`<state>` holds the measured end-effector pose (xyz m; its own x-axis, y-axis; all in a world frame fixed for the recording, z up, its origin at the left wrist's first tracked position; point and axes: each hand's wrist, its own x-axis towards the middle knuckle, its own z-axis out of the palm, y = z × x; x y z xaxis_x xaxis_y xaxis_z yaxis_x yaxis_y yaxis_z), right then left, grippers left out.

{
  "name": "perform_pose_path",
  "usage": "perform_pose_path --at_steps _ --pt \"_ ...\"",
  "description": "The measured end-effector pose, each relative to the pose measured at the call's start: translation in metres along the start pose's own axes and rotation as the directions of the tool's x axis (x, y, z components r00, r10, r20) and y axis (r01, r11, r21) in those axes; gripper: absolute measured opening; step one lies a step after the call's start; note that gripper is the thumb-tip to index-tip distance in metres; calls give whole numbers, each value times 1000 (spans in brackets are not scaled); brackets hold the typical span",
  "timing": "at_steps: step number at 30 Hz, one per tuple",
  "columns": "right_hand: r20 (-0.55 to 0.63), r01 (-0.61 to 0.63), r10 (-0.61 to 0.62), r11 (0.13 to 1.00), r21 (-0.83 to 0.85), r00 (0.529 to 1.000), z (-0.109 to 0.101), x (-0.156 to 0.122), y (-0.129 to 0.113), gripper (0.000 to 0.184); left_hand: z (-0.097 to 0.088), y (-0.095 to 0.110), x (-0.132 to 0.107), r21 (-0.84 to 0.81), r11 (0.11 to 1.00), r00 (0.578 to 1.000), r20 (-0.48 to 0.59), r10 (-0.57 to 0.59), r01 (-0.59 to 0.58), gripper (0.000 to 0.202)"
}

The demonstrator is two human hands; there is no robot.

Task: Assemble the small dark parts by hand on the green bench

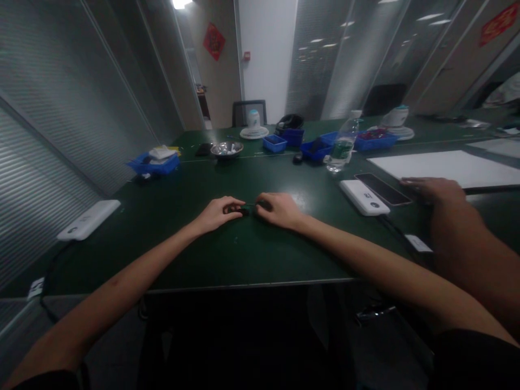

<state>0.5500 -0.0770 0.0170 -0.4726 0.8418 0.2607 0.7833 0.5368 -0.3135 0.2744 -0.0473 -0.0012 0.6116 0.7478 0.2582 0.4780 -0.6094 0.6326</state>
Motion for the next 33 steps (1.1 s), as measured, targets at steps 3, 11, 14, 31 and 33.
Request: perform_pose_path --at_steps 3,11,14,31,33 --pt "-4 -33 33 999 12 999 -2 0 0 33 -1 4 0 69 994 996 -32 82 -79 24" --pt "-57 -151 151 989 8 987 -4 1 5 36 -2 1 2 164 974 985 95 143 -157 29" --pt "-43 -161 162 987 19 986 -3 1 8 36 -30 -28 -3 256 963 995 75 70 -88 33" --pt "-4 -119 119 993 26 993 -5 0 6 36 -191 -157 -110 402 462 612 -524 -592 791 34" --pt "6 -117 117 993 25 993 -5 0 6 37 -189 -150 -108 369 486 609 -521 -598 792 34"
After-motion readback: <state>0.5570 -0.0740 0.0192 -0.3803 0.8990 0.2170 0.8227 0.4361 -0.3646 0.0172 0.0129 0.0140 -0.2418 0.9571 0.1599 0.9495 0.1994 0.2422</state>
